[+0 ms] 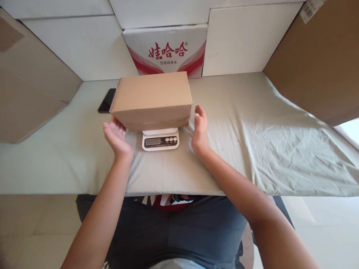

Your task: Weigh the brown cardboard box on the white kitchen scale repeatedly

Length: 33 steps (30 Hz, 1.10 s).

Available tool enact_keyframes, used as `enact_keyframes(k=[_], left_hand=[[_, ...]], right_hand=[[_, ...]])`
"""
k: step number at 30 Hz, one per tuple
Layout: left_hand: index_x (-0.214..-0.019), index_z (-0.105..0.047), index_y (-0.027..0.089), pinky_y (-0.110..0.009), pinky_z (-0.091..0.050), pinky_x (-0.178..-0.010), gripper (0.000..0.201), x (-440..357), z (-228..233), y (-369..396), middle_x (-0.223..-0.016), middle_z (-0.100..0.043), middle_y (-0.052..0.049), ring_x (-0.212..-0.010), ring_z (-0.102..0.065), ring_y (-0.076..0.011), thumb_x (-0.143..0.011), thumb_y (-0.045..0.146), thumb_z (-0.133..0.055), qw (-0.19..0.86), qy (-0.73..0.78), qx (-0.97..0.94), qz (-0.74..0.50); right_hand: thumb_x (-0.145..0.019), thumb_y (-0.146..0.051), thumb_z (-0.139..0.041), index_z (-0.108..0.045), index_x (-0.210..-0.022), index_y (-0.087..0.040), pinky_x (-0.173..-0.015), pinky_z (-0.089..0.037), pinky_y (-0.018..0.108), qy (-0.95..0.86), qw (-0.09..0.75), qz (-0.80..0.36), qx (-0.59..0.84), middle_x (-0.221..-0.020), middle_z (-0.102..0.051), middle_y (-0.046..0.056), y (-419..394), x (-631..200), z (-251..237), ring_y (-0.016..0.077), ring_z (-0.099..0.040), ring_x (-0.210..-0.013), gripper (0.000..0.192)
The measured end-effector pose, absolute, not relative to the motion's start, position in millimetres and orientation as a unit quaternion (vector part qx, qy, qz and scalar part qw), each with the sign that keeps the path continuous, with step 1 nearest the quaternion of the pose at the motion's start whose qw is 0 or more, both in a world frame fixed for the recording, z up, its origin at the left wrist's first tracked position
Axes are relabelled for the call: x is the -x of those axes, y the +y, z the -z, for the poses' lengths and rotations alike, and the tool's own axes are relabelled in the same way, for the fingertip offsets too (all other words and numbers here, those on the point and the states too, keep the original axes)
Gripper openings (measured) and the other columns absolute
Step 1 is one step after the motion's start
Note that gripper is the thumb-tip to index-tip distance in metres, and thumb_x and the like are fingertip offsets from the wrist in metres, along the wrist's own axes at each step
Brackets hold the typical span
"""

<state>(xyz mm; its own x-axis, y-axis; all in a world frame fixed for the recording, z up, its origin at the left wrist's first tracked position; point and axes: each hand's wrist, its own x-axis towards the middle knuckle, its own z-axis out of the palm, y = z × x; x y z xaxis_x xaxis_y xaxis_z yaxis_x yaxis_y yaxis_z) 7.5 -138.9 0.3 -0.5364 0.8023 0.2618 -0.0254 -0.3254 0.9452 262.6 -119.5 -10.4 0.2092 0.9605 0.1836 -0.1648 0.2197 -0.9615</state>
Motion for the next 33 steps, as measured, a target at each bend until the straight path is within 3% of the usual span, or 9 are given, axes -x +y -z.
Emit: enact_keyframes(k=[5, 10, 15, 20, 26, 33], left_hand=[[-0.155, -0.058, 0.018, -0.040, -0.035, -0.132, 0.087, -6.8, -0.2, -140.5, -0.170, -0.051, -0.018, -0.162, -0.044, -0.0269, -0.099, 0.080, -0.033, 0.294, 0.500, -0.387, -0.716], [-0.155, -0.056, 0.011, -0.042, -0.035, -0.133, 0.086, -9.5, -4.7, -142.0, -0.170, -0.049, -0.023, -0.161, -0.046, -0.0290, -0.101, 0.074, -0.034, 0.298, 0.498, -0.364, -0.728], [-0.155, -0.059, 0.021, -0.044, -0.036, -0.132, 0.092, -5.3, -2.5, -142.7, -0.168, -0.055, -0.015, -0.162, -0.045, -0.0296, -0.099, 0.084, -0.023, 0.293, 0.511, -0.394, -0.706], [-0.155, -0.060, 0.021, -0.044, -0.036, -0.132, 0.100, -4.5, -4.0, -145.3, -0.167, -0.055, -0.014, -0.162, -0.045, -0.0296, -0.096, 0.089, -0.016, 0.291, 0.517, -0.399, -0.699], [-0.150, -0.064, 0.021, -0.045, -0.038, -0.130, 0.098, -7.2, -7.7, -146.3, -0.164, -0.058, -0.015, -0.160, -0.048, -0.0305, -0.097, 0.088, -0.018, 0.305, 0.510, -0.380, -0.709], [-0.146, -0.068, 0.022, -0.047, -0.038, -0.130, 0.093, -3.6, -2.3, -147.3, -0.164, -0.059, -0.015, -0.159, -0.048, -0.0308, -0.098, 0.085, -0.020, 0.310, 0.509, -0.397, -0.698]], right_hand=[[-0.095, -0.071, -0.050, -0.047, -0.154, -0.037, -0.142, -0.025, 0.059, -0.445, 0.640, -0.447, 0.439, -0.178, -0.040, 0.002, -118.4, -263.1, 10.0, 0.0261, -0.032, -0.170, 0.069], [-0.092, -0.071, -0.053, -0.047, -0.154, -0.034, -0.142, -0.024, 0.059, -0.434, 0.644, -0.456, 0.434, -0.178, -0.040, 0.004, -120.3, -261.8, 6.0, 0.0268, -0.033, -0.170, 0.072], [-0.091, -0.073, -0.053, -0.046, -0.156, -0.035, -0.143, -0.025, 0.059, -0.437, 0.645, -0.451, 0.436, -0.179, -0.039, 0.001, -120.5, -262.3, 2.7, 0.0263, -0.031, -0.171, 0.075], [-0.092, -0.075, -0.049, -0.045, -0.159, -0.037, -0.145, -0.023, 0.053, -0.461, 0.637, -0.445, 0.429, -0.181, -0.034, -0.004, -118.9, -264.7, 1.6, 0.0256, -0.026, -0.173, 0.078], [-0.094, -0.073, -0.052, -0.055, -0.153, -0.035, -0.144, -0.023, 0.056, -0.469, 0.643, -0.449, 0.406, -0.176, -0.044, -0.003, -121.5, -262.0, -1.4, 0.0272, -0.030, -0.171, 0.070], [-0.096, -0.073, -0.050, -0.056, -0.154, -0.035, -0.143, -0.025, 0.053, -0.501, 0.625, -0.446, 0.399, -0.173, -0.050, -0.003, -128.3, -256.3, -11.7, 0.0271, -0.034, -0.170, 0.069]])
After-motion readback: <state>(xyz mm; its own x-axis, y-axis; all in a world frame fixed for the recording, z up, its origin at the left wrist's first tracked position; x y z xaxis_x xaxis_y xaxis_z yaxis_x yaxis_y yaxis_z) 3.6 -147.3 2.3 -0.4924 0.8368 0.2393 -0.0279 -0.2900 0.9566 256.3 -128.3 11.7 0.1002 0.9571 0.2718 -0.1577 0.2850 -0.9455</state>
